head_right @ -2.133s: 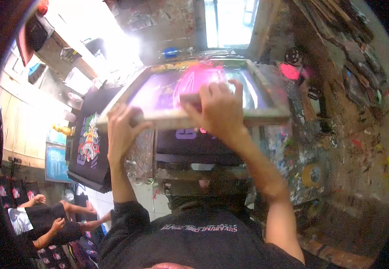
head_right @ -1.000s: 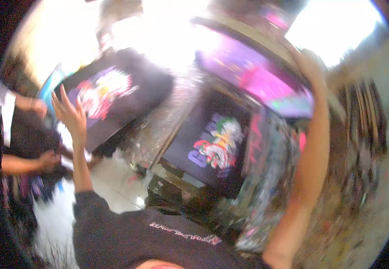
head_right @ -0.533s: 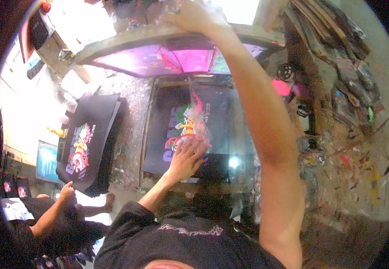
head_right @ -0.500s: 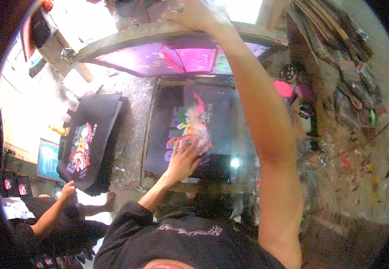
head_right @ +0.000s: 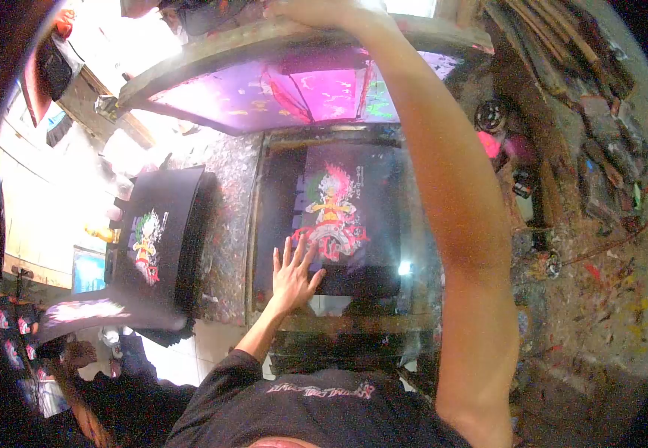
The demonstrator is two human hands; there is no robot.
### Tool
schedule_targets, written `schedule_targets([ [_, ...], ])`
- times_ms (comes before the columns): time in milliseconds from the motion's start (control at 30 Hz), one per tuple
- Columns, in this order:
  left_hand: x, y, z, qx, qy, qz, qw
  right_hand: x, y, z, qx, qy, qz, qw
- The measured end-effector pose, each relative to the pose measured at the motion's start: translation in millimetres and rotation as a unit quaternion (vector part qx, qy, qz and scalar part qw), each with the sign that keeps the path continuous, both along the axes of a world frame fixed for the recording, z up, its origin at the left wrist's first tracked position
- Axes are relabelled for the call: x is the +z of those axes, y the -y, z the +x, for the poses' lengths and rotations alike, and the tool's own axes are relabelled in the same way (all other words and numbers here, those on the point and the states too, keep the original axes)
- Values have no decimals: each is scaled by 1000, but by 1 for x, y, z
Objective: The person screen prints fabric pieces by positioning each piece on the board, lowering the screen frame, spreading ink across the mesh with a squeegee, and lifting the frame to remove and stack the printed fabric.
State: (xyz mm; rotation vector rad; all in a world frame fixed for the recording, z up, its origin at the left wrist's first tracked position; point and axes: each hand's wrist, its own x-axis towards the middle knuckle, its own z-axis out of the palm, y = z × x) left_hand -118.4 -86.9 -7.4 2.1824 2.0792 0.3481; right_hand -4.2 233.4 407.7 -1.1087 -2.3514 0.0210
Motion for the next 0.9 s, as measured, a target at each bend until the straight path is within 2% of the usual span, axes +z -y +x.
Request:
schedule_targets([
  [167,0,1,4,13,1,2,1000,-6,-7,0,48,-19,43,998],
  [233,0,5,5,15,-1,3,1000,-4,1,0,48,-18,0,999],
  [367,-3,4,3,18,-8,-1,1000,-9,-2,-1,55,-40,6,998],
  [467,-3,-3,-2,12,3,6,1000,-16,-21,-3,100,-35,54,993],
  [567,-1,-5,-4,13,8,5,1000,-4,5,5,83,-22,11,996],
  [633,3,-2,-2,9,8,1,1000,4,26,8,-19,22,7,1000],
  [667,3,2,-1,18,0,-4,1000,0,20,8,-23,23,11,999],
  [733,2,6,-1,25,-5,-12,1000,-24,3,6,48,-39,24,998],
  [767,2,7,-2,26,-7,-13,1000,-15,11,7,47,-37,23,998],
  [833,2,8,-4,23,-12,-12,1000,11,36,8,-42,31,-25,998],
  [900,3,5,-8,18,-10,-7,1000,7,27,5,-40,25,-21,999],
])
